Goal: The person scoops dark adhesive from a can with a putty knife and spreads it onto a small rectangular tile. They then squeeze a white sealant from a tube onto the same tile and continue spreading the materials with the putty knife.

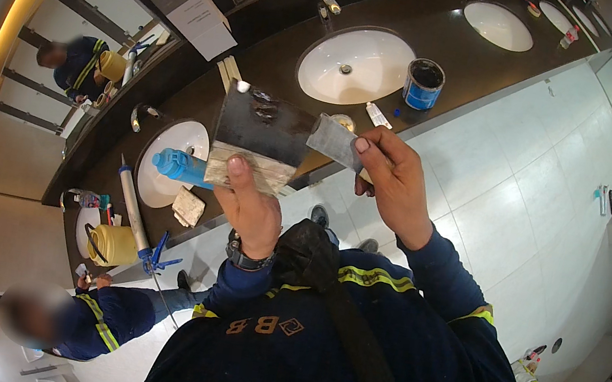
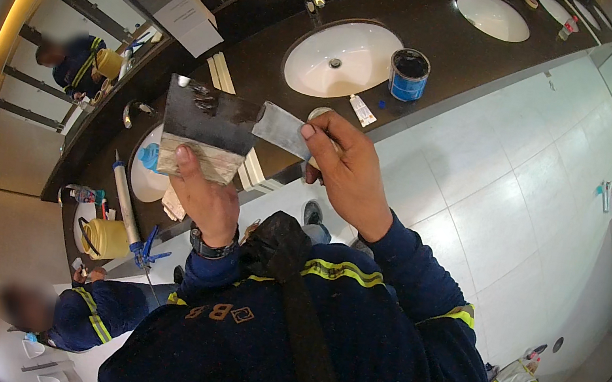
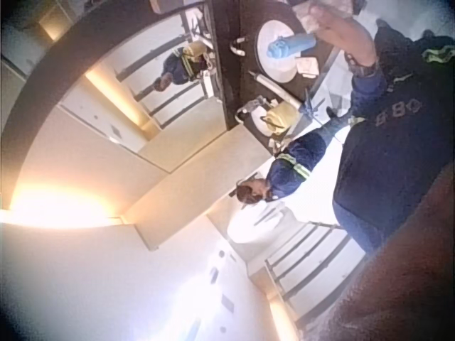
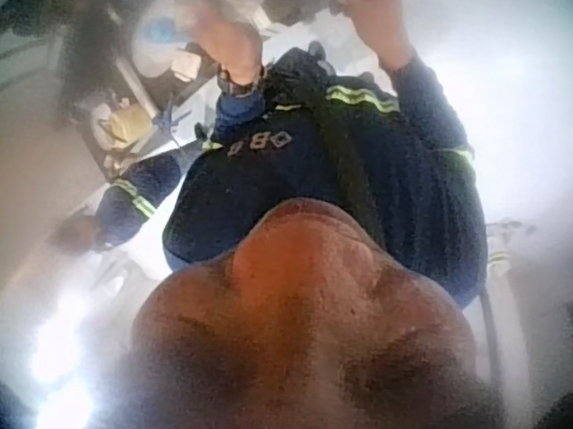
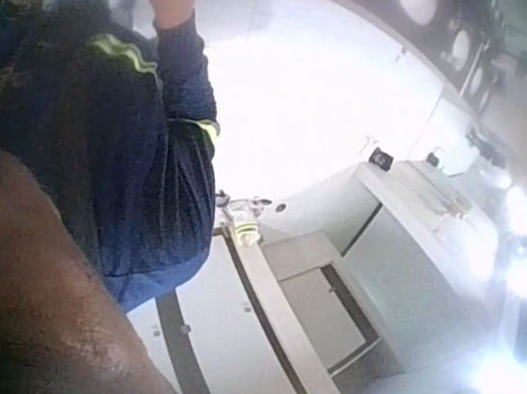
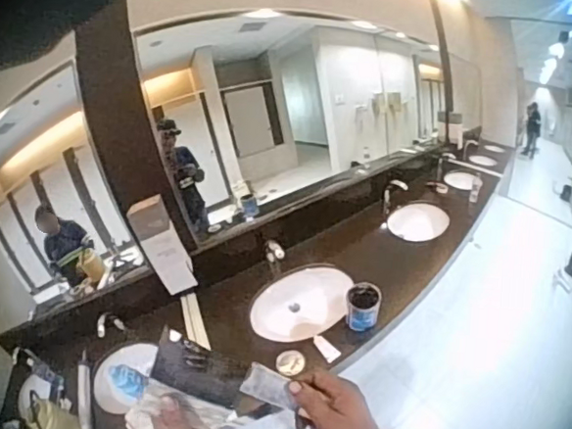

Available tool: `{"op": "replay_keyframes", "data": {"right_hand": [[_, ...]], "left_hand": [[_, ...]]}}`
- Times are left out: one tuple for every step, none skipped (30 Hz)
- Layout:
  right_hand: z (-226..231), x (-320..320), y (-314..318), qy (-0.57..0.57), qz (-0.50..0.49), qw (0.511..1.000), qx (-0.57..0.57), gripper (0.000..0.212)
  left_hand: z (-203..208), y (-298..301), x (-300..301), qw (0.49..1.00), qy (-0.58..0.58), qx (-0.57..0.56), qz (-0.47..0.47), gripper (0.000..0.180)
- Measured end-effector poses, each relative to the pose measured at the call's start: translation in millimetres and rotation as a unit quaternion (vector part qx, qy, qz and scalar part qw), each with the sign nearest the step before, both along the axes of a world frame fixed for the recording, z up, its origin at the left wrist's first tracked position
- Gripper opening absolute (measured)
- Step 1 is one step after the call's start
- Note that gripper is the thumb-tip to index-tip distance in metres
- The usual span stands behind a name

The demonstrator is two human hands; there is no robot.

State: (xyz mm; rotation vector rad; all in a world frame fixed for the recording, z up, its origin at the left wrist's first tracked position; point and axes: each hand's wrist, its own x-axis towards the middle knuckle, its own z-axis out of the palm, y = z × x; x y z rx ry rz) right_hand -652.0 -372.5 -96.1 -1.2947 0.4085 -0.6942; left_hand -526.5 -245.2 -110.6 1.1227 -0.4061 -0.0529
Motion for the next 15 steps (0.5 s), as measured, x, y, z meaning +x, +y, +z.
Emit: {"op": "replay_keyframes", "data": {"right_hand": [[1.7,0.3,0.5,-0.005,0.001,1.000,-0.006,0.023],[3.8,0.3,0.9,-0.009,0.002,1.000,-0.012,0.023],[7.1,0.0,0.5,-0.001,0.002,1.000,-0.018,0.023],[11.4,-0.6,0.1,0.008,0.002,1.000,-0.024,0.023],[14.7,-1.2,-0.3,0.017,0.002,0.999,-0.031,0.023],[17.1,-2.6,-0.8,0.016,0.003,1.000,-0.027,0.023],[19.1,-4.0,-0.9,0.014,0.004,1.000,-0.023,0.023],[20.0,-5.1,-0.8,0.012,0.006,1.000,-0.019,0.023],[20.0,-5.3,-1.0,0.007,0.009,1.000,-0.007,0.023],[19.4,-5.3,-1.1,0.002,0.012,1.000,0.005,0.023],[19.5,-5.5,-1.1,-0.004,0.015,1.000,0.016,0.023],[20.0,-5.0,-0.7,0.001,0.014,1.000,0.019,0.023],[20.5,-4.3,0.0,0.005,0.014,1.000,0.022,0.023],[20.9,-3.8,0.7,0.010,0.013,1.000,0.026,0.023],[21.3,-3.6,0.7,0.005,0.013,0.999,0.035,0.023]], "left_hand": [[-0.4,-0.7,-2.8,0.999,0.034,-0.008,-0.009,0.051],[-5.5,-0.4,-4.2,1.000,0.007,0.002,-0.006,0.050],[-8.2,-1.5,-6.0,1.000,-0.020,0.012,-0.004,0.050],[-7.7,-0.8,-8.6,0.999,-0.034,0.011,-0.020,0.047],[-4.5,-0.9,-11.5,0.998,-0.048,0.010,-0.036,0.043],[-5.6,0.8,-11.8,0.996,-0.073,0.030,-0.045,0.041],[-7.6,3.8,-11.5,0.993,-0.097,0.050,-0.053,0.038],[-8.2,4.7,-11.1,0.989,-0.121,0.067,-0.055,0.036],[-8.6,5.7,-10.6,0.984,-0.145,0.082,-0.057,0.034],[-8.3,5.5,-10.2,0.980,-0.169,0.094,-0.053,0.033],[-7.8,5.2,-10.2,0.974,-0.192,0.105,-0.049,0.033],[-5.6,5.7,-10.8,0.971,-0.201,0.122,-0.047,0.034],[-1.6,6.6,-12.1,0.967,-0.210,0.138,-0.046,0.035],[1.2,7.0,-12.7,0.963,-0.218,0.154,-0.044,0.037],[2.7,6.0,-12.4,0.958,-0.234,0.158,-0.042,0.036]]}}
